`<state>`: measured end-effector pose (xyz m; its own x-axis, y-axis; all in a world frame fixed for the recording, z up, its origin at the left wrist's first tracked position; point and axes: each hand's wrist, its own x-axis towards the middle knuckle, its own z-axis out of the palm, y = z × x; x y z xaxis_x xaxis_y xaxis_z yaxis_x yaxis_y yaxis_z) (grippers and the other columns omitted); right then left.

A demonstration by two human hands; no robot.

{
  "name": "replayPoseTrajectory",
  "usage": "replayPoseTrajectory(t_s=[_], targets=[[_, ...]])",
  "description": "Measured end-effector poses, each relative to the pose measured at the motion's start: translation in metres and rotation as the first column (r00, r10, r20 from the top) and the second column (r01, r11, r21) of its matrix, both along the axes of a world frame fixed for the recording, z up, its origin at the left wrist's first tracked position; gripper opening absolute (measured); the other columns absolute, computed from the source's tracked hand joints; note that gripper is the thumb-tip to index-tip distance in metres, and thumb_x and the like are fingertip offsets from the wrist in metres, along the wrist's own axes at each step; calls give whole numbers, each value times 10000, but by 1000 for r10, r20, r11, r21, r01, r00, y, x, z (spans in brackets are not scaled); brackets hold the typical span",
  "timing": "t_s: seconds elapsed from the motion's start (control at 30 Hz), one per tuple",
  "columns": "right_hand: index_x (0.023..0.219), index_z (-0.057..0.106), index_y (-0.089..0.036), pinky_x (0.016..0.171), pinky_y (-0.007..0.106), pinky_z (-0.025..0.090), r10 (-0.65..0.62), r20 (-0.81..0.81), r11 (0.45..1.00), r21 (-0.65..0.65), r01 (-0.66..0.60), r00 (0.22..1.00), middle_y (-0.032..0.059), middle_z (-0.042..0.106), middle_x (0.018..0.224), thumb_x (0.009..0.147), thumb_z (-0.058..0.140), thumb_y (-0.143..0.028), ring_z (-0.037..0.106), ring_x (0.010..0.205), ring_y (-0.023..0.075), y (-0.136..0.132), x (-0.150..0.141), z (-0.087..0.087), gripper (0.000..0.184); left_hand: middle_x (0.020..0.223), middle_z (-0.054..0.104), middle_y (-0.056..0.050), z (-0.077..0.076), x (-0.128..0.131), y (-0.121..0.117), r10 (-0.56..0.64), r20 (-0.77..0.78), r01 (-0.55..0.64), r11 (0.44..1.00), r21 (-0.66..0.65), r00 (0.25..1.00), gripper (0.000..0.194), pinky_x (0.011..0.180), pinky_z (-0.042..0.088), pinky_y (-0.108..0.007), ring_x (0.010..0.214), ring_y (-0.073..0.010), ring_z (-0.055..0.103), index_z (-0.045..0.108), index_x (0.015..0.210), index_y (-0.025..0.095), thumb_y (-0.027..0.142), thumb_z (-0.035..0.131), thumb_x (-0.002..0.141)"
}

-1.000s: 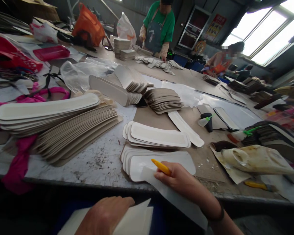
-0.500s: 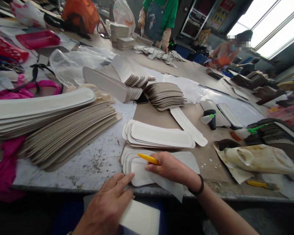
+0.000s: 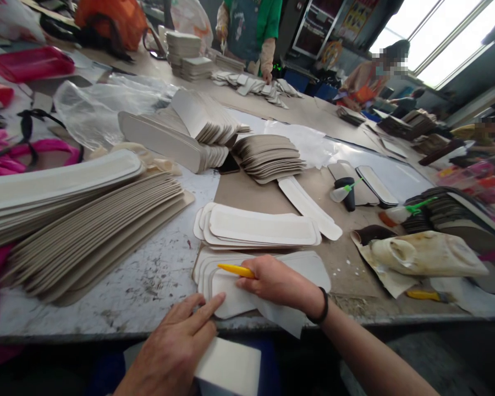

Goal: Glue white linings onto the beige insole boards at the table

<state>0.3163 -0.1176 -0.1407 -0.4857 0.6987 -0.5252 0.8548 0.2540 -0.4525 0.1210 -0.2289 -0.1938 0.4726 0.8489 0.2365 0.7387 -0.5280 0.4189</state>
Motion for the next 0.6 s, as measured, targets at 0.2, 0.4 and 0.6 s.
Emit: replayPoseTrajectory(t_s=[0.2,0.4,0.6], targets=[[802,655,-157,523,217,298,21,7,1000,17,-21,1000,44,663,711,843,554,-291,536,594,130,1,1,1,172,1322,579,-6,2,-1,1,-26,-15,25,999,-21,1000,276,997,407,-298,1161,-210,480,605,785,201,24,393,782],[873,674,-151,556,234,329,65,48,997,29,-67,997,90,706,809,868,523,-301,624,719,179,1,-2,0,213,1318,580,-33,3,0,4,-57,-113,52,998,-43,992,302,985,435,-333,1144,-225,508,622,793,192,0,391,759],[904,688,-191,566,265,334,66,164,993,90,-82,984,87,713,842,837,578,-390,645,799,236,-14,5,18,237,1264,622,-32,-6,-5,9,-93,-107,97,995,33,990,335,889,491,-318,1062,-232,558,627,751,202,-30,389,704]])
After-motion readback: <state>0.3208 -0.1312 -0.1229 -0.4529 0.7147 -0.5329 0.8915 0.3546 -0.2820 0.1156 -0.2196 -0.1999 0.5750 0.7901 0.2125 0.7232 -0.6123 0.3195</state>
